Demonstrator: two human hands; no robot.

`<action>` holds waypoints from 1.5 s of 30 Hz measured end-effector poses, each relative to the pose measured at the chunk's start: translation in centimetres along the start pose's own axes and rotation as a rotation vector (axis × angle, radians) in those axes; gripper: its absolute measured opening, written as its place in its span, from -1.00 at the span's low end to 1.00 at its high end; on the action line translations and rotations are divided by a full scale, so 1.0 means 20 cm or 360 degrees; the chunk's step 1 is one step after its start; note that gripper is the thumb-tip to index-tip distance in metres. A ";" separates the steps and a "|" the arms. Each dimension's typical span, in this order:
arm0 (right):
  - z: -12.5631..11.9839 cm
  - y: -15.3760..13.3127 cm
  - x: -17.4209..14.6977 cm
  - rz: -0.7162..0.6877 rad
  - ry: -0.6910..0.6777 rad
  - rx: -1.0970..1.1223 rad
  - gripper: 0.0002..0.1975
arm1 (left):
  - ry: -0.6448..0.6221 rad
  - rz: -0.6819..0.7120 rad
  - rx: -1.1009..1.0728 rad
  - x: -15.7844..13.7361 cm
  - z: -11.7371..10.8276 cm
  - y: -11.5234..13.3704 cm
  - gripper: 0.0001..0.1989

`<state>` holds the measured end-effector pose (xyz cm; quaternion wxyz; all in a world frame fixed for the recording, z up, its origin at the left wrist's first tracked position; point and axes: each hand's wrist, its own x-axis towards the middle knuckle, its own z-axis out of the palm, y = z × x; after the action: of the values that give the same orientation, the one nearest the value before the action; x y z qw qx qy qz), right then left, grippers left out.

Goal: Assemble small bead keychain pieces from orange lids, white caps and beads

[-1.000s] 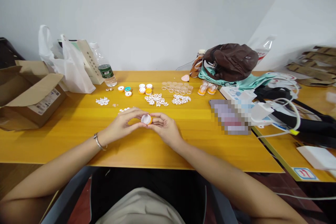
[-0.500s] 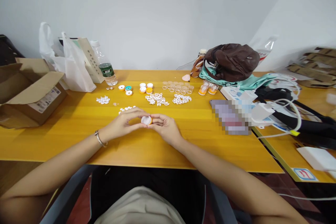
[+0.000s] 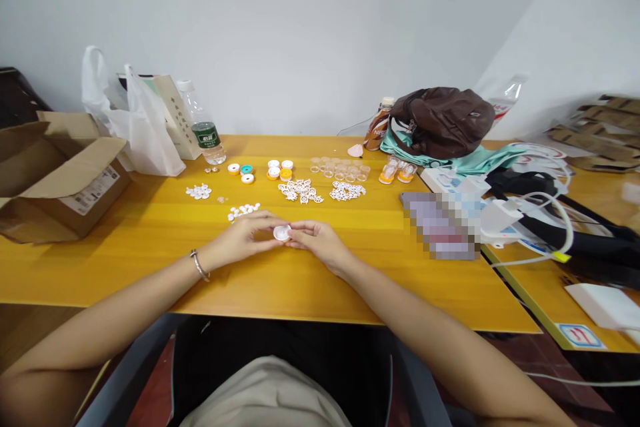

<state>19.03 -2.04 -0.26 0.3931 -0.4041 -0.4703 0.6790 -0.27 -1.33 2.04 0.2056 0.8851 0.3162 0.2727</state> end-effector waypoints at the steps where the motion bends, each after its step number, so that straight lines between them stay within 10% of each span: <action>1: -0.01 0.00 0.00 -0.0002 -0.0003 -0.0066 -0.75 | -0.0016 -0.0006 0.0010 0.00 0.00 0.00 -0.70; 20: -0.04 0.01 0.02 -0.0358 -0.0092 -0.0997 -0.75 | -0.0226 -0.0079 0.0006 -0.01 0.01 0.02 -0.77; 29: -0.48 -0.14 0.17 -0.0717 0.1048 -0.1465 -0.76 | -0.0116 -0.0155 0.0053 -0.01 -0.04 0.00 -0.56; 45: -0.52 -0.12 0.23 -0.0791 0.1037 -0.1674 -0.83 | 0.0019 -0.0134 0.0162 0.01 -0.06 -0.03 -0.70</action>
<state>27.17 6.09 -1.19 0.4104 -0.6062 -0.6751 0.0914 -1.17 -0.61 2.68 0.1698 0.8787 0.3679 0.2525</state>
